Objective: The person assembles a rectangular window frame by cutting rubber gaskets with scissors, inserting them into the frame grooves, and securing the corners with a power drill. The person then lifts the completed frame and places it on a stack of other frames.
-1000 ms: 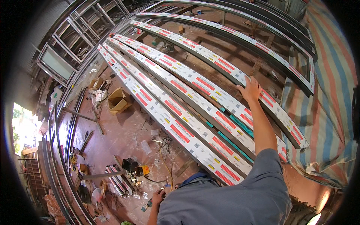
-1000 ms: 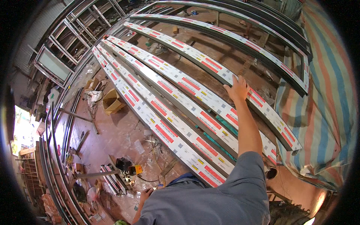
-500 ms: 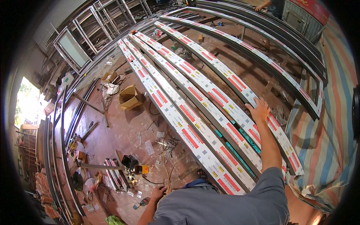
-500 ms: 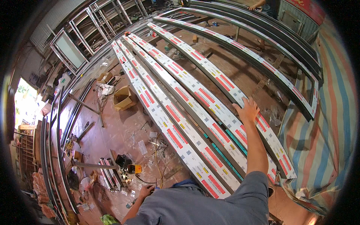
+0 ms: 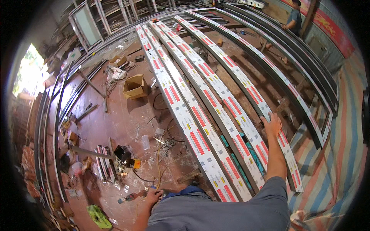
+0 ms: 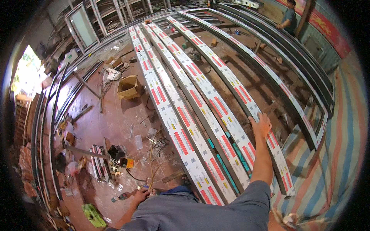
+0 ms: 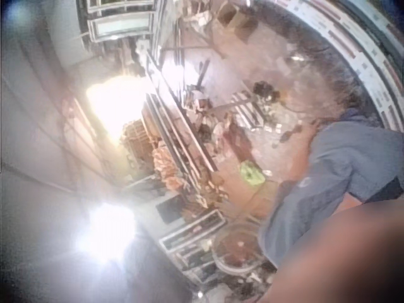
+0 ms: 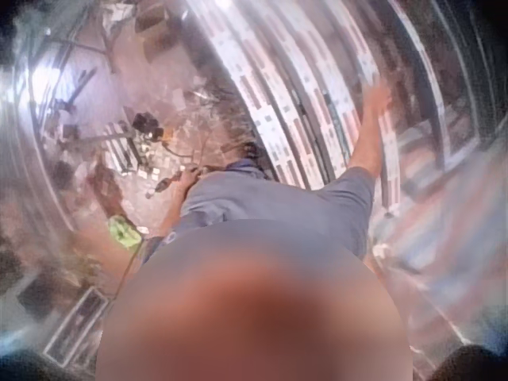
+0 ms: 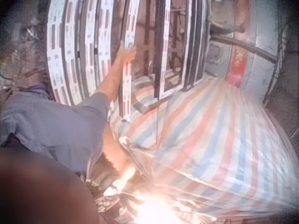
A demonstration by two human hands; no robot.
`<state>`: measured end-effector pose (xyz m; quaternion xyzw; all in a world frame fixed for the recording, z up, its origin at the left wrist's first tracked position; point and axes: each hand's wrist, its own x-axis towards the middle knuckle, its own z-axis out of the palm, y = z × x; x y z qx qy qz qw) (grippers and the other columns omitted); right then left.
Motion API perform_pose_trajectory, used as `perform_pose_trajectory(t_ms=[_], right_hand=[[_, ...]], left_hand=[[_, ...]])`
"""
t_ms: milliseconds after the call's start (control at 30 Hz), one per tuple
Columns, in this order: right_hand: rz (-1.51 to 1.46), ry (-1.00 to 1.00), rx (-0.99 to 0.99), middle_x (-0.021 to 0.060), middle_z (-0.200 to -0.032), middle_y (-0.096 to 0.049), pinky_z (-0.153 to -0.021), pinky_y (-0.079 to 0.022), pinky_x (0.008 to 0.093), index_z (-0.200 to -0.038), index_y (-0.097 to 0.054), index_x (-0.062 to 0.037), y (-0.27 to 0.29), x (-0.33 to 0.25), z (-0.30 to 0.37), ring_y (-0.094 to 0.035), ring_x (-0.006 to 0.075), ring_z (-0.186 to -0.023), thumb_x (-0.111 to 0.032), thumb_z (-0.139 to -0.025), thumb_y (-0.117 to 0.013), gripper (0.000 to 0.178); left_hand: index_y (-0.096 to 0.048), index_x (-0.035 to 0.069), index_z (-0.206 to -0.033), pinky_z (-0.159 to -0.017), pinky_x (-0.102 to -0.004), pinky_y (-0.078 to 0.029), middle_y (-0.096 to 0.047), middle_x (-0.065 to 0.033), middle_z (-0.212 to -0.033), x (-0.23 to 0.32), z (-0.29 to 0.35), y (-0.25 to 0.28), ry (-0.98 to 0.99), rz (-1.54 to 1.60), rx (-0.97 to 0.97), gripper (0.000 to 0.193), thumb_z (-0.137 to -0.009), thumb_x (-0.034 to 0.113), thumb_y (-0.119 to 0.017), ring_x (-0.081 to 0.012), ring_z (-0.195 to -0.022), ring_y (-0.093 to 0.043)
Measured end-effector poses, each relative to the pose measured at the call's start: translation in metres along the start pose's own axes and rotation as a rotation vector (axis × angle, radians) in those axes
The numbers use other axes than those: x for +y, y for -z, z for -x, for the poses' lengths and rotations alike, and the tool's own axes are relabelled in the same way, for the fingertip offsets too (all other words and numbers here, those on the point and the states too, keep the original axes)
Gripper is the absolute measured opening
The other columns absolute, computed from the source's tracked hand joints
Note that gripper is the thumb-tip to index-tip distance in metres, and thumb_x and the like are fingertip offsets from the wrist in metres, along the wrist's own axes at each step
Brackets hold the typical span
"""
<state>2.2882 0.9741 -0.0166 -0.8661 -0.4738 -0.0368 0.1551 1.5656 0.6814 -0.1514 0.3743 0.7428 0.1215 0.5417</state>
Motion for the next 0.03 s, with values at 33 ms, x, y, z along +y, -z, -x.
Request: perform_pose_trajectory(t_ms=[33], right_hand=[[0.010,-0.020,-0.053,0.0058,-0.157,-0.049,-0.115,-0.032,0.0554,-0.134,-0.067,-0.0191,0.0033,-0.0006,-0.0038,-0.044,0.0327,-0.142,-0.059,-0.081,-0.079,0.068]], left_hand=[[-0.077,0.004,-0.121,-0.067,-0.0283,-0.057,-0.078,-0.0129,-0.098,-0.0070,-0.0013,0.0005,0.073,0.090,-0.002,0.046,-0.090,0.037,-0.083,-0.0172,-0.080,-0.073]])
